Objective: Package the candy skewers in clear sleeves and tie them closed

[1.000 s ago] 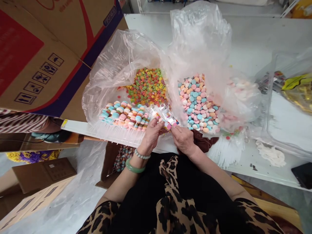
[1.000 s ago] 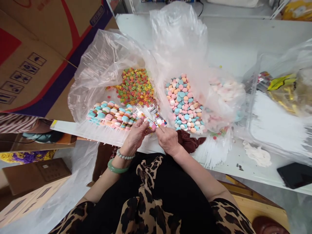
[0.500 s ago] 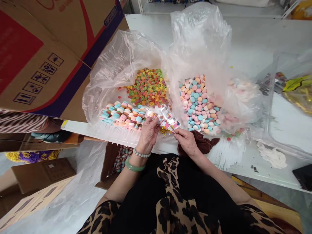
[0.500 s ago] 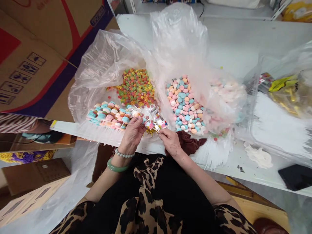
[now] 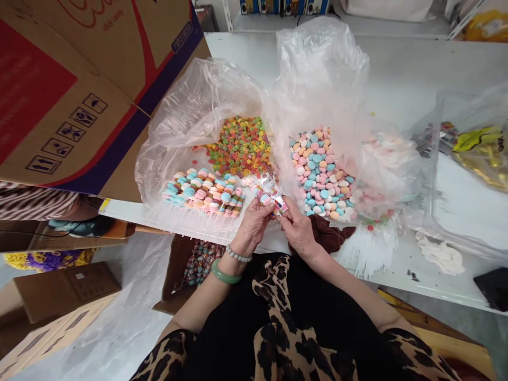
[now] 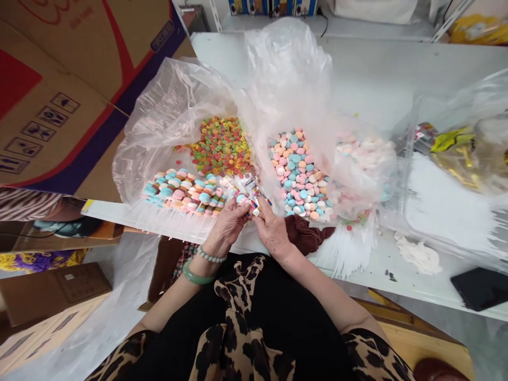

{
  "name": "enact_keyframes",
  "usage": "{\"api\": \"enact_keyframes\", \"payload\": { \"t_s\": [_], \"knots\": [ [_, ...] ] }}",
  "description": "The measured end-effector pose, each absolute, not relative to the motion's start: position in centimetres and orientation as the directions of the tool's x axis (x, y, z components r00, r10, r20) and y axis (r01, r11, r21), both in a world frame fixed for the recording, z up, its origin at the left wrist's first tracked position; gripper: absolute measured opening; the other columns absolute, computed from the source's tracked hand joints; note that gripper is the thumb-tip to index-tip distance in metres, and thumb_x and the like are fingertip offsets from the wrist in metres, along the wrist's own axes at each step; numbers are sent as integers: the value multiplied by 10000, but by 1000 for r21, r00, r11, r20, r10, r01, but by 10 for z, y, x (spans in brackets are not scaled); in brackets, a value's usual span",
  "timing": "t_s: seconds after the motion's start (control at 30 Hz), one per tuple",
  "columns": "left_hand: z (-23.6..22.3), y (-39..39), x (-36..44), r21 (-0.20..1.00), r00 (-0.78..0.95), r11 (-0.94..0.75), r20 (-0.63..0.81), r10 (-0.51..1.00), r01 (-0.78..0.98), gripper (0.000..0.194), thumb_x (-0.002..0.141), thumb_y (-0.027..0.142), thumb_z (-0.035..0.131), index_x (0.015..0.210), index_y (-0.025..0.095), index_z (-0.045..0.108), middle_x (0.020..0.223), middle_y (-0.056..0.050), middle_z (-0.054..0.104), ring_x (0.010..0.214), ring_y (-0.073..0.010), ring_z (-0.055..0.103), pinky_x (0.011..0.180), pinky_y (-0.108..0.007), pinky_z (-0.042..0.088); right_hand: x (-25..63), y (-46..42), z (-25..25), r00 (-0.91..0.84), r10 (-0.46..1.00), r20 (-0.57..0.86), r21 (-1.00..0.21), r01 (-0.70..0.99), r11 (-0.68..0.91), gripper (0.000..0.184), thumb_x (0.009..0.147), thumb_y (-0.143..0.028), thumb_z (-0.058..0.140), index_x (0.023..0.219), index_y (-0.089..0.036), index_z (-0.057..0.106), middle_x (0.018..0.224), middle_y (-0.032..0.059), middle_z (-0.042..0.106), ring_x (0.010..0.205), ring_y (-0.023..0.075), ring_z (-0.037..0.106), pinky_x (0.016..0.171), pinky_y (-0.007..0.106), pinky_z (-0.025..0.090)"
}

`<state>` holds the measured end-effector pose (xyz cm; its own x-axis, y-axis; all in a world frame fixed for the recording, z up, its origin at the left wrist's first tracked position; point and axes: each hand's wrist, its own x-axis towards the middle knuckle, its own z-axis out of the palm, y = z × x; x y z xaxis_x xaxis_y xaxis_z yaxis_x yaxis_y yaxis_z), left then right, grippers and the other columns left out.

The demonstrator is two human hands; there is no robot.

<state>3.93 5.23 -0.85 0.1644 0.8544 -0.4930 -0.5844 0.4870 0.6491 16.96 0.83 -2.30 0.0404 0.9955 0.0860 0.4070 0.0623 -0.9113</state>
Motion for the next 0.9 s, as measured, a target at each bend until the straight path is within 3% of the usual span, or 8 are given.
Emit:
{"api": "enact_keyframes", "payload": {
  "t_s": [0.13, 0.23, 0.33, 0.43, 0.57, 0.67, 0.8, 0.9],
  "knots": [
    [-12, 52, 47, 434, 266, 620, -635, 725, -653, 226, 647, 110, 819, 748, 128, 618, 678, 16, 621, 593, -76, 554, 576, -197, 452, 166, 8, -22, -19, 954, 298, -788, 560, 257, 259, 951, -248, 447, 1112, -216, 648, 891, 54, 706, 806, 188, 664, 742, 300, 513],
    [-10, 50, 47, 345, 284, 642, -685, 671, -685, 195, 691, 135, 796, 737, 136, 607, 656, 18, 609, 592, -85, 555, 591, -212, 462, 166, 11, -23, -70, 932, 356, -701, 639, 316, 264, 971, -234, 404, 897, -207, 657, 802, 61, 690, 744, 186, 646, 693, 293, 495],
    [-12, 48, 44, 364, 288, 650, -678, 676, -667, 244, 698, 230, 809, 685, 144, 581, 585, 30, 562, 543, -92, 520, 554, -228, 436, 167, 10, -27, -115, 922, 369, -673, 651, 350, 288, 970, -233, 394, 808, -202, 630, 741, 64, 661, 701, 190, 622, 667, 299, 478],
    [-14, 48, 39, 464, 187, 572, -643, 742, -677, 249, 672, 223, 819, 657, 145, 583, 577, 37, 557, 537, -82, 505, 548, -220, 409, 169, 8, -24, -151, 939, 309, -751, 568, 338, 234, 965, -284, 446, 832, -210, 624, 779, 55, 659, 736, 187, 618, 701, 300, 477],
    [-8, 46, 38, 629, 80, 435, -511, 856, -644, 212, 683, 266, 804, 802, 129, 695, 745, -11, 666, 684, -107, 587, 651, -228, 450, 169, 13, -11, 42, 989, 141, -913, 392, 113, 218, 880, -415, 609, 983, -223, 620, 907, 41, 653, 783, 182, 596, 733, 307, 480],
    [0, 42, 41, 708, 96, 394, -423, 901, -586, 357, 710, 325, 788, 1015, 152, 723, 784, -17, 689, 703, -122, 605, 680, -247, 462, 163, 25, -7, -12, 994, -106, -993, 57, -105, 287, 864, -490, 602, 928, -211, 629, 829, 20, 641, 721, 157, 578, 663, 277, 470],
    [6, 36, 36, 690, 290, 519, -431, 855, -505, 421, 725, 451, 761, 1036, 169, 725, 687, -16, 660, 626, -135, 597, 627, -260, 464, 153, 33, -19, -382, 848, -366, -775, -380, -506, 358, 794, -523, 644, 685, -201, 532, 474, -65, 433, 416, 88, 362, 422, 219, 302],
    [1, 30, 25, 629, 401, 610, -460, 792, -482, 324, 655, 440, 810, 688, 142, 688, 978, -109, 708, 906, -207, 652, 760, -280, 511, 150, 24, -26, -614, 665, -426, -631, -325, -704, 385, 783, -534, 605, 623, -219, 453, 407, -93, 311, 347, 80, 248, 382, 227, 245]
  ]
}}
